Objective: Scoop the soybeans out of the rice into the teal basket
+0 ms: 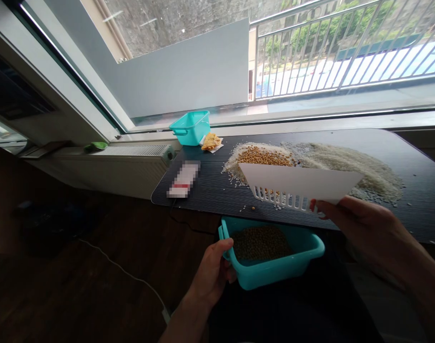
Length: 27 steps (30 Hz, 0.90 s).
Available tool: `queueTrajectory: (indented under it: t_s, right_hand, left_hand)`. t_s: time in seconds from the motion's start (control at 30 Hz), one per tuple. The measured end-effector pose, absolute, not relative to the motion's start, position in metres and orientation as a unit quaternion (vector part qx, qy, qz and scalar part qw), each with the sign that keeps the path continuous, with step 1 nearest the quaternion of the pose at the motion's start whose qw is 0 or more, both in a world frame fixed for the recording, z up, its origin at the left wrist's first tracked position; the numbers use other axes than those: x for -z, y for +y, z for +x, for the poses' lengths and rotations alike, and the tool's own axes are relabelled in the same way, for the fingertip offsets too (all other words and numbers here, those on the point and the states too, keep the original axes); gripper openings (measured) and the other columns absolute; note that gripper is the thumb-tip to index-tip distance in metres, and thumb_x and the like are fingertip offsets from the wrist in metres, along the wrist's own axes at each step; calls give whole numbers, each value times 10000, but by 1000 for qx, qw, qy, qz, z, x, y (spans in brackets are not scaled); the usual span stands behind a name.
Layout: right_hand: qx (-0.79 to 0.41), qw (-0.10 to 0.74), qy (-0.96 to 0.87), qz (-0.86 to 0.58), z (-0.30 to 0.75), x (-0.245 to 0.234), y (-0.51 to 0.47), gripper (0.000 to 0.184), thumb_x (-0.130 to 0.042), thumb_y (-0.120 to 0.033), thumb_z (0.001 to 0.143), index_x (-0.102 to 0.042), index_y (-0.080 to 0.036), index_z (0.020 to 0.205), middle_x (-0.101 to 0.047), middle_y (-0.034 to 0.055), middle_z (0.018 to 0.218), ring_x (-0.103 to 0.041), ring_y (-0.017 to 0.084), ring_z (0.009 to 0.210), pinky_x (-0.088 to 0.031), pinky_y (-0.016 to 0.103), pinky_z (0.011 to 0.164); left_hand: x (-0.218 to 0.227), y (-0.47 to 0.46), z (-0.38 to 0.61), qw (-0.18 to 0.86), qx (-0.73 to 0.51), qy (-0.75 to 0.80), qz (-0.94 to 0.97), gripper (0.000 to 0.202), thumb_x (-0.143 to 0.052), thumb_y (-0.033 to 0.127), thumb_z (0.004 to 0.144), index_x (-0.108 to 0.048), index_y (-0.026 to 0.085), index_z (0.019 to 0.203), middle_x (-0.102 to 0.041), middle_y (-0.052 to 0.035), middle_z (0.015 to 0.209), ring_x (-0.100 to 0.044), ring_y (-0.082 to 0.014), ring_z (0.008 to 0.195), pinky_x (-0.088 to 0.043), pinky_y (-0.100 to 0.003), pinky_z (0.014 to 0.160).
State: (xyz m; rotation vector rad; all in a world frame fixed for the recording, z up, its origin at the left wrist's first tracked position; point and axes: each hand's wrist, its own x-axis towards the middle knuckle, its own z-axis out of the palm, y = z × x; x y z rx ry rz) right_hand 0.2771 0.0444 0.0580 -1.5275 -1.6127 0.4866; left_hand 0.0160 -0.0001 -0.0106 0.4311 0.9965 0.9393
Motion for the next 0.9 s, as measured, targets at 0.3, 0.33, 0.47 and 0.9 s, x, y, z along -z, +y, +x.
queueTrajectory:
  t_s: [0.3,0.33,0.47,0.9]
  right_hand:
    - [-264,374,-682,-570,274,-53,44,299,-571,-514,706,-713,-258,769,-715,-1,721,-642,241,644,-526,344,576]
    - [-281,372,-685,-560,273,-52,44,294,-580,-503,704,-717,-263,802,-721,-5,749,-649,243,659,-537,350,597]
    - [-303,388,-676,-549,267,-44,45,279,-580,-504,709,-717,-288,820,-727,-16,782,-655,249,699,-544,365,641]
    - [-214,439,-550,-678,311,-50,39,229,-603,-467,666,-681,-254,699,-701,2,698,-637,201,700,-492,328,702]
  left_hand:
    - [9,0,16,747,-435,465,191,399,-661,425,682,-412,185,483,-355,75,404,-355,-57,328,-218,-198,347]
    - [9,0,16,747,-437,464,191,394,-660,423,684,-417,184,485,-354,76,403,-352,-57,326,-215,-198,345]
    - [10,0,15,748,-439,457,199,393,-647,419,701,-422,182,482,-356,73,393,-354,-58,327,-219,-198,347]
    - [8,-2,20,738,-431,485,187,379,-662,424,685,-429,179,515,-366,74,410,-363,-59,335,-224,-195,358]
